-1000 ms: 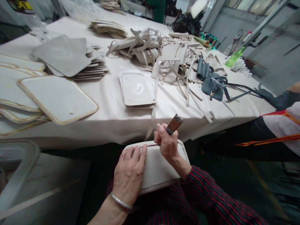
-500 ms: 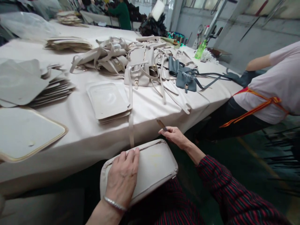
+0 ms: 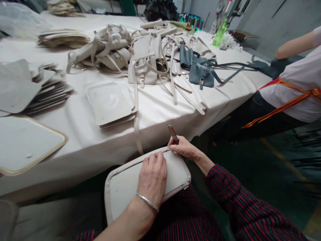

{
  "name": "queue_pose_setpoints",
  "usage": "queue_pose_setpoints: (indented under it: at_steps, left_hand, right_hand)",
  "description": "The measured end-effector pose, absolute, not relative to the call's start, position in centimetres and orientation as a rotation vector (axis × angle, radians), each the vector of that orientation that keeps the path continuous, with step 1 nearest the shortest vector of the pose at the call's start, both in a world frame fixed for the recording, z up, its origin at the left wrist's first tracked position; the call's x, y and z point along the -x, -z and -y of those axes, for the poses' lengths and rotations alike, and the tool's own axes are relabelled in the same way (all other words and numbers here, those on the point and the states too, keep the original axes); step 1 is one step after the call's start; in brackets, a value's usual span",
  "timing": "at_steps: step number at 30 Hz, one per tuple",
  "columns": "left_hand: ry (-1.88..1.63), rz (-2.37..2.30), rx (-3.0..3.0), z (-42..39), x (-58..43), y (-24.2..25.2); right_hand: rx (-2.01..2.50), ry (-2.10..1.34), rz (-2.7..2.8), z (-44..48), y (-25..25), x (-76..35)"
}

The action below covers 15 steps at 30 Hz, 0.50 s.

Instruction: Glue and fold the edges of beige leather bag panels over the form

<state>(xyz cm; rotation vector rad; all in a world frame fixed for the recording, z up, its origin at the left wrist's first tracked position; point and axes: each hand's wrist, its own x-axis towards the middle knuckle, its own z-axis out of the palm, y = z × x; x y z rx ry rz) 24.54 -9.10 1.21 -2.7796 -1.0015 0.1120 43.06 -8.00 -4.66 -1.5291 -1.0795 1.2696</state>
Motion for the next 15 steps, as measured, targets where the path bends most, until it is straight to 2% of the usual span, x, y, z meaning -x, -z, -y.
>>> queue_pose_setpoints:
  at_steps: [7,12,15]
  left_hand:
    - [-0.151,1.029,2.739,9.4,-26.6,-0.9]
    - [-0.163,1.007,2.684,9.8,-26.6,-0.6]
    - [-0.136,1.017,2.682,9.9,-26.7,-0.4]
  right_hand:
    - [1.414,-1.260,1.036,8.6,3.2,-43.3]
    - [0.932,-1.093,0.575,8.7,1.2,-42.7]
    - [0.829,-1.123,0.501,8.8,1.0,-41.6]
